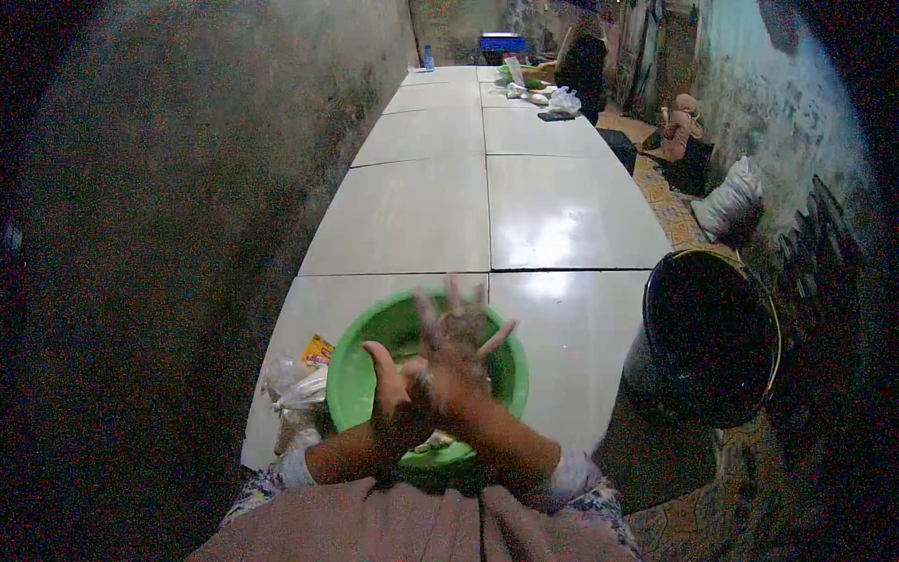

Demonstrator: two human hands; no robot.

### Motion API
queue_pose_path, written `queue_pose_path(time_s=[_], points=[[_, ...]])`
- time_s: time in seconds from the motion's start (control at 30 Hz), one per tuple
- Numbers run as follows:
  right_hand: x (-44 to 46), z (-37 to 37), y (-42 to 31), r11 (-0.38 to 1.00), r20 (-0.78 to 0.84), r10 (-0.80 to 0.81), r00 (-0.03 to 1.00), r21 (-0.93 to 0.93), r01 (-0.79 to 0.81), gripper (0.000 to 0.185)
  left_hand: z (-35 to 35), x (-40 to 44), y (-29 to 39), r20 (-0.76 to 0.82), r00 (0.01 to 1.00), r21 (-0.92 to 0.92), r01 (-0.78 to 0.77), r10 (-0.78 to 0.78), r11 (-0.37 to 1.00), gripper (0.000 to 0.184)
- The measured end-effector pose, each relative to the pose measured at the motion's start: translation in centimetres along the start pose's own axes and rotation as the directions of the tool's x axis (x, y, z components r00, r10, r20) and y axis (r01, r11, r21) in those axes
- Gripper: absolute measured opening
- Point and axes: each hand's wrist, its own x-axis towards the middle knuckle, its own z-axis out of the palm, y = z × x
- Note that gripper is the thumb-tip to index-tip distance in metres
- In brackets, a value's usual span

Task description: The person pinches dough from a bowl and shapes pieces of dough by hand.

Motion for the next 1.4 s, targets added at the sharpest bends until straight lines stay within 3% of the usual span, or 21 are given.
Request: queue_pose_path(time_s=[0.07,0.1,0.17,0.27,0.3,0.33,0.4,0.43,0.47,0.53,0.57,0.67,0.73,0.8,0.87,0.97,1.1,1.2,1.27,1.33,1.4], points=[[0.5,-2.2,0.9,0.948,-0.072,-0.034,0.997,-0.317,0.009,0.076,-2.9,0.4,0.2,0.299,0.951,-0.178,0.138,-0.080,0.974,0.107],[0.8,-4.2,0.1,0.982,-0.122,-0.014,0.992,-0.191,-0.009,0.072,-3.2,0.7,0.1,0.301,0.950,-0.176,0.139,-0.081,0.974,0.107],[0.9,-6.6,0.4,0.998,-0.243,-0.015,0.970,-0.061,0.000,0.070,-3.6,1.0,-0.3,0.187,0.982,0.081,0.003,-0.018,0.997,0.097],[0.6,-9.4,1.2,0.992,-0.285,0.005,0.959,0.122,0.031,0.079,-3.9,1.2,0.0,0.002,1.000,0.079,-0.004,0.004,0.997,0.088],[0.7,-9.8,1.1,0.988,-0.291,0.038,0.956,0.155,0.008,0.082,-4.2,1.3,0.2,0.004,1.000,0.081,-0.009,0.009,0.997,0.088],[0.7,-9.8,1.2,0.987,-0.293,0.035,0.955,0.158,0.012,0.082,-4.5,1.4,0.3,0.059,0.998,0.088,0.004,-0.009,0.996,0.073],[0.7,-9.6,1.3,0.986,-0.211,0.044,0.976,0.167,-0.009,0.078,-4.4,1.2,0.5,0.163,0.986,0.106,0.031,-0.048,0.994,0.063],[0.7,-9.5,1.1,0.989,-0.145,0.015,0.989,0.145,0.006,0.072,-3.4,0.8,0.1,-0.026,0.999,0.167,-0.016,0.021,0.986,0.062],[0.6,-9.4,0.7,0.999,-0.072,-0.033,0.997,0.030,0.035,0.057,-3.0,0.9,0.3,-0.026,0.999,0.171,-0.019,0.024,0.985,0.062],[0.6,-9.6,0.4,0.980,0.056,-0.106,0.993,0.174,0.095,0.045,-2.5,0.9,0.6,0.020,0.992,0.001,-0.123,0.123,0.992,0.059],[0.8,-9.2,0.6,0.972,0.017,-0.201,0.979,0.130,0.197,0.038,-2.2,0.7,0.9,-0.168,0.961,0.132,-0.197,0.218,0.971,0.051],[0.5,-8.8,0.0,0.957,0.177,-0.097,0.979,0.288,0.043,0.030,-2.9,0.1,1.6,-0.056,0.948,0.155,-0.303,0.314,0.940,0.040],[0.5,-7.9,-0.6,0.949,0.125,-0.148,0.981,0.296,0.105,0.028,-1.1,-1.0,1.3,-0.093,0.925,0.146,-0.353,0.368,0.924,0.029],[0.5,-7.6,-1.3,0.948,0.256,-0.210,0.944,0.288,0.133,0.029,-0.9,-1.7,1.6,0.003,0.933,0.343,-0.339,0.360,0.876,0.026],[0.1,-6.2,-1.6,0.928,0.199,-0.219,0.955,0.344,0.141,0.028,0.2,-1.9,0.6,0.015,0.926,0.312,-0.363,0.377,0.878,0.023],[-0.4,-4.5,-1.2,0.924,0.077,-0.307,0.949,0.262,0.278,0.024,-0.2,-1.2,-0.8,0.136,0.823,0.514,-0.535,0.552,0.671,0.019],[0.1,-5.5,-1.5,0.935,0.209,-0.237,0.949,0.316,0.164,0.027,-0.6,-1.2,-0.3,0.115,0.819,0.447,-0.548,0.562,0.707,0.017],[-0.1,-6.1,-2.1,0.900,0.094,-0.191,0.977,0.415,0.136,0.031,0.9,-2.2,-0.1,0.136,0.806,0.321,-0.586,0.576,0.744,0.016],[-0.2,-5.0,-2.0,0.876,0.099,-0.145,0.984,0.476,0.081,0.034,0.0,-1.7,-0.7,0.213,0.776,0.394,-0.624,0.594,0.674,0.019],[-0.4,-3.7,-2.2,0.873,-0.044,-0.195,0.980,0.448,0.194,0.025,-0.6,-1.3,-1.2,0.399,0.641,0.552,-0.739,0.655,0.387,0.020],[-0.2,-3.9,-2.3,0.878,-0.057,-0.267,0.962,0.396,0.267,0.023,-1.3,-1.1,-1.2,0.397,0.643,0.602,-0.721,0.656,0.343,0.020]])
